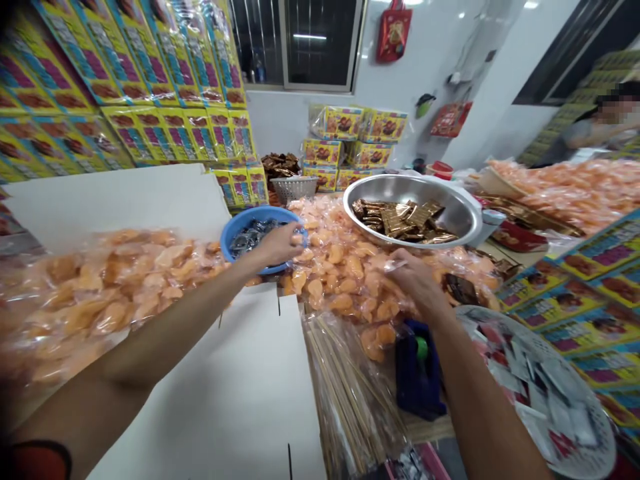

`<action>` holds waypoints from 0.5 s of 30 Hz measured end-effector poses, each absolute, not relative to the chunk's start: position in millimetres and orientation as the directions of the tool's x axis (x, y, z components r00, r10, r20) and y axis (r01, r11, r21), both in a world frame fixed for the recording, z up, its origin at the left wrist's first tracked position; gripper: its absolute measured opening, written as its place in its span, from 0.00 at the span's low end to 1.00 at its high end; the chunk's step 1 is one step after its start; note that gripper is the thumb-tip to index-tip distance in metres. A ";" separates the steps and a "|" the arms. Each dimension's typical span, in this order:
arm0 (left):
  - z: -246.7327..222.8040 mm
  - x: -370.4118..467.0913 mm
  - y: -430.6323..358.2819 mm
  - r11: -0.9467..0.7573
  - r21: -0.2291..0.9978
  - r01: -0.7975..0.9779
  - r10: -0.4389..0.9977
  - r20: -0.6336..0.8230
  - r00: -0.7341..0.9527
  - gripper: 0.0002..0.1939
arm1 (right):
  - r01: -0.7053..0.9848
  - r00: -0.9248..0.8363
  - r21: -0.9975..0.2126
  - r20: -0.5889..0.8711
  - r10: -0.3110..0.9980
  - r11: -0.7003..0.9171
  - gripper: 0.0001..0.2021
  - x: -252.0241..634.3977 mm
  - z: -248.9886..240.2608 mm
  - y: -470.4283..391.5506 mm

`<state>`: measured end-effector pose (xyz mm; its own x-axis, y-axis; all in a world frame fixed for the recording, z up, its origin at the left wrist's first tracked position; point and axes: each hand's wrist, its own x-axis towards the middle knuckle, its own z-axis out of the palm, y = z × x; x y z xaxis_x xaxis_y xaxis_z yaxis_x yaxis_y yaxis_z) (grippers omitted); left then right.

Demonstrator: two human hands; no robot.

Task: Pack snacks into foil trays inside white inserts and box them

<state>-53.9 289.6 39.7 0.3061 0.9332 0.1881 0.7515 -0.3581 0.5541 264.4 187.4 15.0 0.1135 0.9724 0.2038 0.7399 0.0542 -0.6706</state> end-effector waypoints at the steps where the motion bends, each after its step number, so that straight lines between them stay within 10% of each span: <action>1: 32.9 -49.1 284.0 -0.364 0.517 0.775 0.930 0.166 0.327 0.26 | 0.608 0.195 -0.793 0.182 0.964 0.026 0.11 272.4 18.4 185.5; 4: 20.1 -33.9 277.8 -0.376 0.453 0.808 0.926 0.146 0.349 0.20 | 0.264 0.293 -0.964 0.045 0.955 -0.035 0.16 284.4 22.8 178.3; 8: 29.4 -25.1 288.2 -0.395 0.451 0.800 0.918 0.209 0.336 0.17 | 0.224 0.245 -0.972 -0.010 0.970 -0.067 0.19 265.0 22.7 181.1; 15: 38.6 6.0 282.9 -0.358 0.423 0.832 0.929 0.253 0.271 0.13 | 0.931 0.130 -0.341 -0.017 0.991 -0.128 0.15 194.0 13.6 230.0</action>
<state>6.0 282.9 38.6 0.2709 0.9289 0.2527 0.8325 -0.3578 0.4231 194.0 230.0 13.6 0.1300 0.9914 -0.0166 0.9313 -0.1278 -0.3410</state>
